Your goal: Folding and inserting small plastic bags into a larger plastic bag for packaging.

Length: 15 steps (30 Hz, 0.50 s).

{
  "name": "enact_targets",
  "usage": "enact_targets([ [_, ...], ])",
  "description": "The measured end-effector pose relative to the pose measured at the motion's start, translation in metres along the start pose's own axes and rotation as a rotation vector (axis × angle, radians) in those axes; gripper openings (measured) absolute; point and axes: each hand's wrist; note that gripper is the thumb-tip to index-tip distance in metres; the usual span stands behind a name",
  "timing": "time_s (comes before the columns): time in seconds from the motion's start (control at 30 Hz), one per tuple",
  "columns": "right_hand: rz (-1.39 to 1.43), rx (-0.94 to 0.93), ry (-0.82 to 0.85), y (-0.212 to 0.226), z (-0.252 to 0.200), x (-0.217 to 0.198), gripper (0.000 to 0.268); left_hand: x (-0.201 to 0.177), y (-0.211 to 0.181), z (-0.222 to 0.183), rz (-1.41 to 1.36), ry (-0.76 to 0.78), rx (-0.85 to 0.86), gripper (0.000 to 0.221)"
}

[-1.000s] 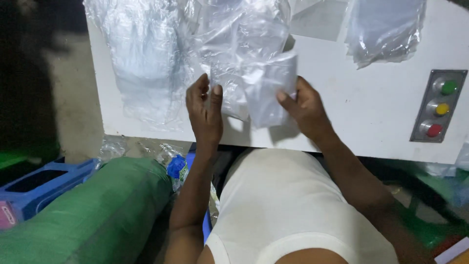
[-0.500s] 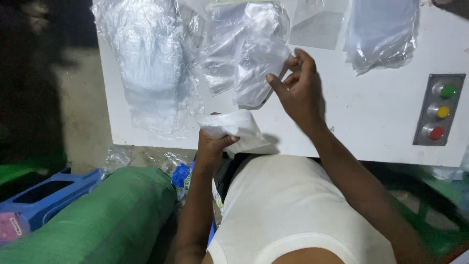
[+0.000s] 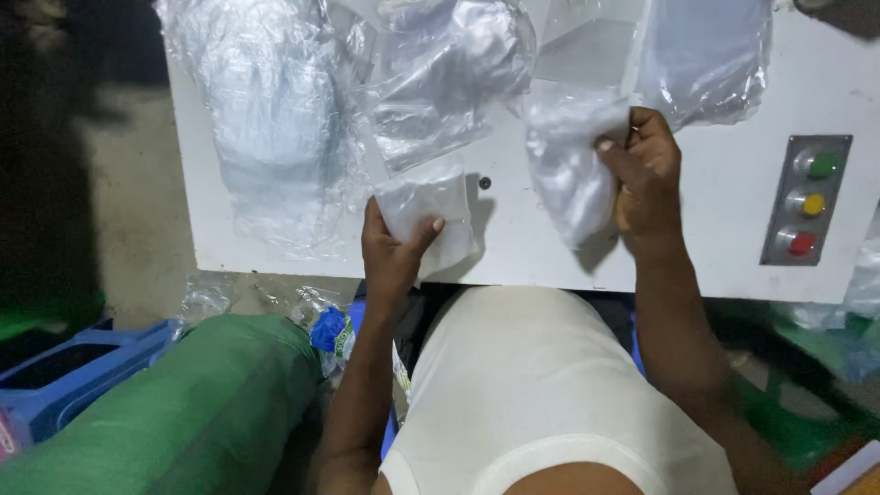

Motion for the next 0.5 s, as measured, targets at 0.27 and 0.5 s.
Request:
enact_targets([
  [0.27, -0.006, -0.086, -0.036, -0.009, -0.056, -0.031, 0.038, 0.069, -0.034, 0.007, 0.415, 0.023, 0.77, 0.041],
  [0.5, -0.269, -0.241, 0.001, -0.021, -0.076, -0.028, 0.047, 0.134, 0.016, 0.034, -0.1, 0.484, 0.233, 0.027],
])
Point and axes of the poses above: each hand's wrist, its own z-axis towards the middle knuckle, its own x-axis out of the palm, y = z × x, and after that the axes turned 11 degrees about y, right-handed
